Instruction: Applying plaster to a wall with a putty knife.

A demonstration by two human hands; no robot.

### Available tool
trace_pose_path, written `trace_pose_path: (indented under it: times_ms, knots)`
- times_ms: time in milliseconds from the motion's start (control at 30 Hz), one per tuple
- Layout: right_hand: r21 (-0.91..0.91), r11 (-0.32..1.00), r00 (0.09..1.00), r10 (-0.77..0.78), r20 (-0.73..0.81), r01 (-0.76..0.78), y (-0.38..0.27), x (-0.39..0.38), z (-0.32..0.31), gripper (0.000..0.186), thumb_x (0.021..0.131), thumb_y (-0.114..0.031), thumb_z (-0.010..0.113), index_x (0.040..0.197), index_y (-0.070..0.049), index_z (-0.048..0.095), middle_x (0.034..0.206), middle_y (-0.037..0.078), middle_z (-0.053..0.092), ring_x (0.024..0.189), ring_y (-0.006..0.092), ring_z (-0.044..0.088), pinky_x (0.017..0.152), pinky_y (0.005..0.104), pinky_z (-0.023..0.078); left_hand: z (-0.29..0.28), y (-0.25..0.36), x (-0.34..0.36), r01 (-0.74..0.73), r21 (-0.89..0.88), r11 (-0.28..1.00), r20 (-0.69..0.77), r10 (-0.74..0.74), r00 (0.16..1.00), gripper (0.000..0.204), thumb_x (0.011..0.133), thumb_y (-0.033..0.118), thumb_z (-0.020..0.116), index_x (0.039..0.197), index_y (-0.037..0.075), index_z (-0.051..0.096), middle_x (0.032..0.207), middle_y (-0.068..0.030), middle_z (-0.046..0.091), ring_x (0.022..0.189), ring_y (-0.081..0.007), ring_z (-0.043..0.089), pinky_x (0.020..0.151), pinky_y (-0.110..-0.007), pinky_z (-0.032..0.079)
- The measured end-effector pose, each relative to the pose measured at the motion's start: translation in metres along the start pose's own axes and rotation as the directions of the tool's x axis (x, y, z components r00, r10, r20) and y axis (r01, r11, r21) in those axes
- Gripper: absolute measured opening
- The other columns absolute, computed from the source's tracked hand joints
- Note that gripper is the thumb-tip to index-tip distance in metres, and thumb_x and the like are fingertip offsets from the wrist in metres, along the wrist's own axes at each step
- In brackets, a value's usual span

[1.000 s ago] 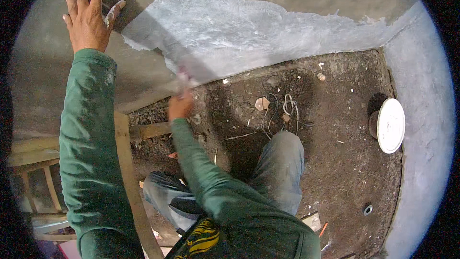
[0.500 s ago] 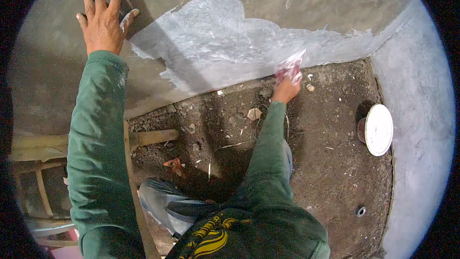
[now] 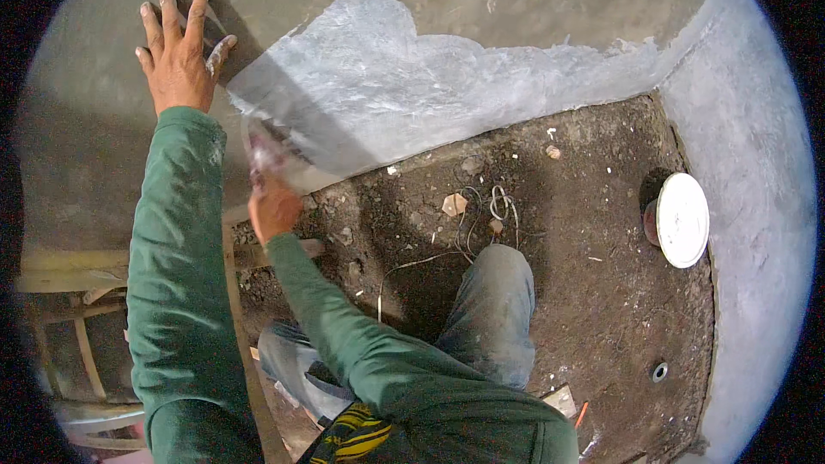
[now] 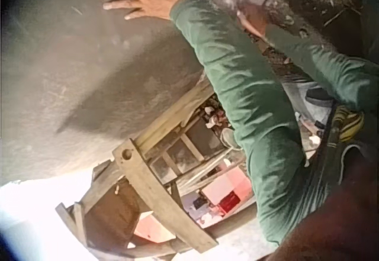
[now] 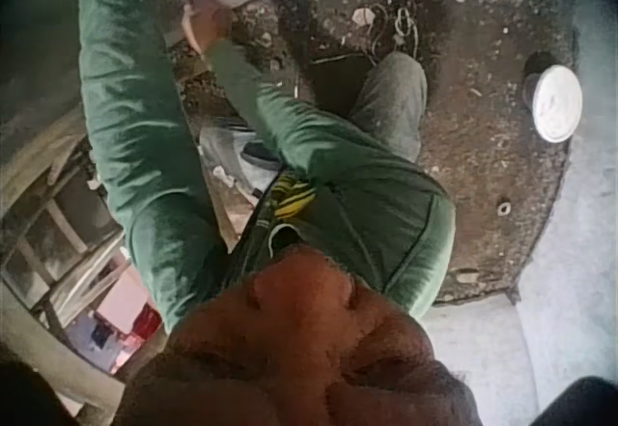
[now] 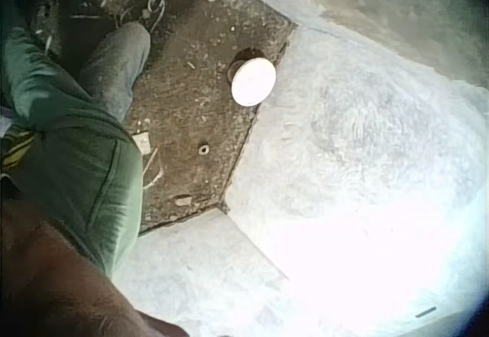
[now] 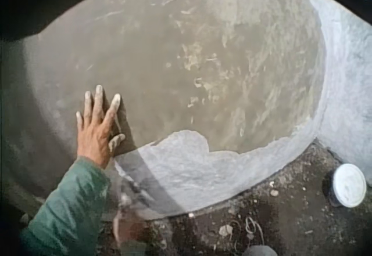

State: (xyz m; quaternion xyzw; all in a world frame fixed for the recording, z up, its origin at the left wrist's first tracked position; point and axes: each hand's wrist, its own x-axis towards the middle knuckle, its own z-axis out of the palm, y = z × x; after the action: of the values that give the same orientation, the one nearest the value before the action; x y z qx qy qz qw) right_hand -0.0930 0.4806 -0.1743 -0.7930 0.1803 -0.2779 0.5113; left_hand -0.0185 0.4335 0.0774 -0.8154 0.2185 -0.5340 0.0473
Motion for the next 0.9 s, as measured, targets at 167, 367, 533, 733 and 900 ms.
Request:
trace_pose_path:
  times_ms: [167, 367, 533, 733, 900]
  knots:
    - [0.642, 0.756, 0.991, 0.117, 0.060, -0.128, 0.033, 0.001, -0.024, 0.023, 0.088, -0.004, 0.057, 0.108, -0.004, 0.067, 0.083, 0.012, 0.068, 0.071, 0.0212, 0.065, 0.060, 0.0366, 0.052, 0.002, -0.003, -0.004, 0.026, 0.026, 0.999, 0.027, -0.027, 0.999, 0.085, 0.078, 0.038, 0.072, 0.145, 0.049, 0.022, 0.158, 0.0008, 0.015, 0.143, -0.0353, 0.019, 0.107, -0.065, 0.029]
    - [-0.071, 0.938, 0.755, -0.316, -0.575, 0.338, 0.121, 0.128, -0.240, 0.032, 0.088, -0.007, 0.056, 0.118, -0.004, 0.062, 0.104, 0.014, 0.068, 0.099, 0.0259, 0.064, 0.086, 0.0420, 0.049, 0.002, -0.015, -0.009, 0.024, 0.055, 0.998, 0.059, -0.027, 0.998, 0.085, 0.078, 0.036, 0.073, 0.145, 0.049, 0.023, 0.158, 0.0019, 0.016, 0.143, -0.0350, 0.020, 0.107, -0.066, 0.030]
    - [-0.520, 0.797, 0.690, -0.563, -0.455, 0.307, 0.123, 0.175, -0.246, 0.033, 0.084, -0.006, 0.056, 0.116, -0.007, 0.064, 0.111, 0.015, 0.066, 0.113, 0.0304, 0.059, 0.099, 0.0477, 0.045, 0.004, -0.012, -0.010, 0.032, 0.064, 0.997, 0.078, -0.037, 0.996, 0.084, 0.078, 0.037, 0.072, 0.146, 0.046, 0.023, 0.159, 0.0030, 0.014, 0.143, -0.0346, 0.019, 0.107, -0.066, 0.029]
    - [-0.443, 0.875, 0.919, -0.320, -0.230, 0.193, 0.106, 0.167, -0.162, 0.060, 0.079, 0.004, 0.058, 0.134, -0.020, 0.052, 0.149, 0.006, 0.038, 0.140, 0.0257, 0.032, 0.114, 0.0465, 0.024, 0.001, -0.008, -0.005, 0.048, 0.032, 0.998, 0.082, -0.050, 0.995, 0.084, 0.079, 0.037, 0.071, 0.146, 0.047, 0.022, 0.159, 0.0027, 0.012, 0.144, -0.0341, 0.016, 0.108, -0.065, 0.027]
    - [-0.344, 0.874, 0.928, -0.372, -0.019, 0.343, 0.125, 0.095, -0.194, 0.053, 0.081, 0.002, 0.059, 0.130, -0.017, 0.056, 0.138, 0.009, 0.053, 0.131, 0.0250, 0.045, 0.111, 0.0445, 0.029, 0.000, -0.011, -0.008, 0.051, 0.063, 0.997, 0.101, -0.057, 0.993, 0.086, 0.079, 0.034, 0.072, 0.146, 0.048, 0.021, 0.159, 0.0022, 0.011, 0.144, -0.0342, 0.016, 0.108, -0.065, 0.027]
